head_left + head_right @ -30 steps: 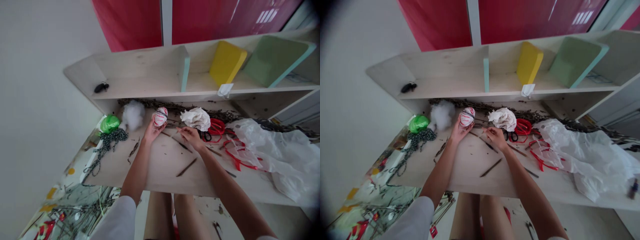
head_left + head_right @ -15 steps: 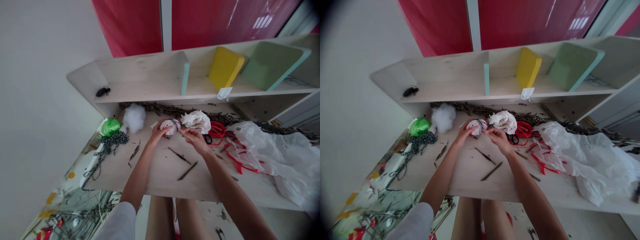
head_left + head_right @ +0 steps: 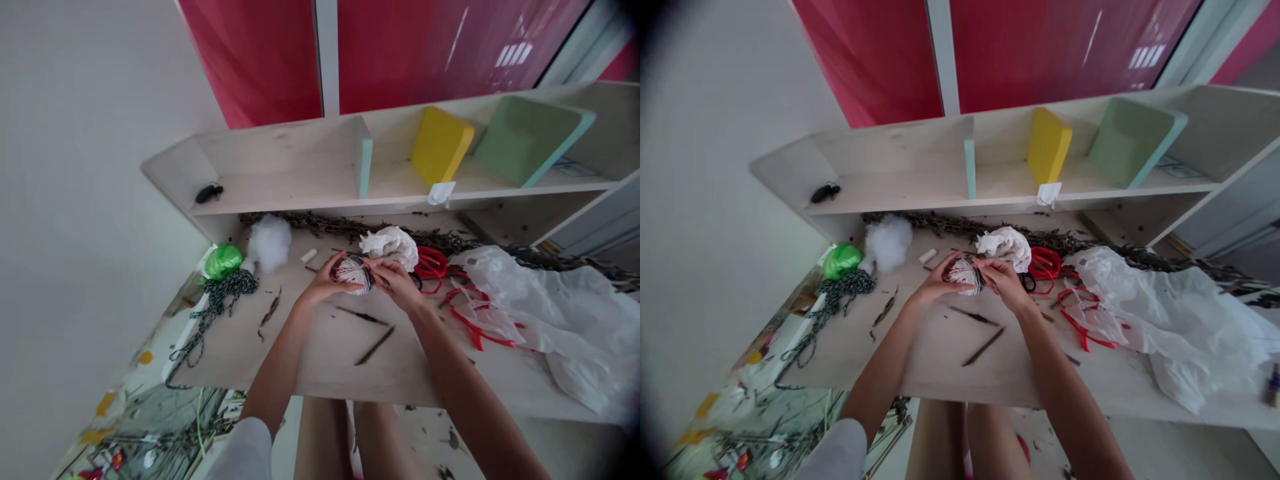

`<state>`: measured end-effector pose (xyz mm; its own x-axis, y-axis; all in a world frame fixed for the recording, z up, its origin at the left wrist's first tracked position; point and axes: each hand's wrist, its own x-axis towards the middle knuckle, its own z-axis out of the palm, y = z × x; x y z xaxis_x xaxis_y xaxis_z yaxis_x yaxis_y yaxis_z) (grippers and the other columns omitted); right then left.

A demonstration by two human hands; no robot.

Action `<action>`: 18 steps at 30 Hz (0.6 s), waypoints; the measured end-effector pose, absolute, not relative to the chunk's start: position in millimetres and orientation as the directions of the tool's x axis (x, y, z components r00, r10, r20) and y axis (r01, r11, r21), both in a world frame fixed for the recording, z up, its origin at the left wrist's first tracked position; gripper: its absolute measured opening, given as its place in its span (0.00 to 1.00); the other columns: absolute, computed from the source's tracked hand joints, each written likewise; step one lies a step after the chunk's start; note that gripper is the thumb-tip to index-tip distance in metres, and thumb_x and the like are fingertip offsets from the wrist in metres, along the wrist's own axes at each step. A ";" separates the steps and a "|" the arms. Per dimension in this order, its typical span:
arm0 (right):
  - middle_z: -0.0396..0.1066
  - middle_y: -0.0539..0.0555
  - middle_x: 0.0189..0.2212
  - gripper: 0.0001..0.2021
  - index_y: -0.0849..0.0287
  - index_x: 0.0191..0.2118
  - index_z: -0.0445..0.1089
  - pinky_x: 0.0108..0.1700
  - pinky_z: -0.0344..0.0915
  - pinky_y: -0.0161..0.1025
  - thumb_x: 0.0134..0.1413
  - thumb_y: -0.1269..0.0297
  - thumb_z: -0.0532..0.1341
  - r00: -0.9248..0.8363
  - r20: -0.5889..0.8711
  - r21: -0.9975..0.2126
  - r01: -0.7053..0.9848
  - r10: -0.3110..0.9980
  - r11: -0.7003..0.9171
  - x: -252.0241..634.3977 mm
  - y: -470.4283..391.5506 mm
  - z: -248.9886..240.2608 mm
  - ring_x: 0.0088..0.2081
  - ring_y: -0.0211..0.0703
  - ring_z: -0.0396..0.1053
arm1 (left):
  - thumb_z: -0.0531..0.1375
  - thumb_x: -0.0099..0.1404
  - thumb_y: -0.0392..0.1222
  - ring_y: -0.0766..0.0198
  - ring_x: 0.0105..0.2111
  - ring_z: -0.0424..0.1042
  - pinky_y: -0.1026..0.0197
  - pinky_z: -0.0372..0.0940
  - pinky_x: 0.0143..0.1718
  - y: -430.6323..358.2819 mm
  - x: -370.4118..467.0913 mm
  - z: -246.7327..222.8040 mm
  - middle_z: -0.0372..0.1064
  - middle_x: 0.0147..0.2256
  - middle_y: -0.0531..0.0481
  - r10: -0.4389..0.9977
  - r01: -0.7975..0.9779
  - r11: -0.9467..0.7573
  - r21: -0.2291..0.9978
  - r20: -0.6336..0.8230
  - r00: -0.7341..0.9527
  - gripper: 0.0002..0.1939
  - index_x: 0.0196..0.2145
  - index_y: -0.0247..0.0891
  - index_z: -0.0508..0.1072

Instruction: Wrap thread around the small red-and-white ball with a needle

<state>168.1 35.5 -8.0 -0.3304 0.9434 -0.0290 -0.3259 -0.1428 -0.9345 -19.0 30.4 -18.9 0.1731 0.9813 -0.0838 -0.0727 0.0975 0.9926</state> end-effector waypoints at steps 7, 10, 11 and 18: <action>0.47 0.40 0.11 0.15 0.60 0.29 0.71 0.20 0.34 0.36 0.42 0.52 0.67 -0.325 -0.025 -0.917 -0.369 0.946 -0.151 161.9 37.8 -15.8 0.16 0.28 0.39 | 0.73 0.40 0.40 0.50 0.54 0.66 0.50 0.60 0.56 31.0 -20.5 -20.3 0.67 0.54 0.40 0.986 -0.138 0.074 0.988 -0.052 0.157 0.42 0.55 0.37 0.67; 0.46 0.40 0.11 0.14 0.59 0.28 0.69 0.21 0.34 0.36 0.43 0.53 0.67 -0.346 -0.028 -0.904 -0.391 0.938 -0.171 160.0 36.1 -16.3 0.16 0.28 0.38 | 0.72 0.44 0.43 0.51 0.53 0.66 0.49 0.60 0.56 29.0 -18.6 -21.6 0.66 0.54 0.40 0.980 -0.125 0.108 0.986 -0.084 0.181 0.43 0.57 0.38 0.65; 0.46 0.40 0.11 0.14 0.59 0.28 0.69 0.21 0.33 0.36 0.43 0.53 0.67 -0.359 -0.031 -0.904 -0.389 0.933 -0.180 159.4 35.3 -16.2 0.16 0.28 0.37 | 0.72 0.43 0.43 0.50 0.54 0.66 0.49 0.60 0.56 28.5 -17.6 -23.3 0.65 0.55 0.40 0.977 -0.112 0.111 0.987 -0.088 0.197 0.44 0.58 0.39 0.64; 0.46 0.40 0.12 0.13 0.60 0.29 0.70 0.20 0.35 0.35 0.45 0.55 0.66 -0.438 -0.043 -0.906 -0.362 0.898 -0.220 157.7 32.8 -16.4 0.16 0.28 0.37 | 0.74 0.37 0.38 0.52 0.55 0.64 0.52 0.59 0.57 32.6 -14.7 -39.8 0.63 0.55 0.38 0.995 -0.046 0.041 0.998 -0.036 0.097 0.54 0.61 0.37 0.57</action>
<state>157.7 32.8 -16.4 -0.4378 0.8980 -0.0430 -0.3618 -0.2198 -0.9060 -14.7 32.6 -39.8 0.0973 0.9946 -0.0360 -0.0464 0.0407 0.9981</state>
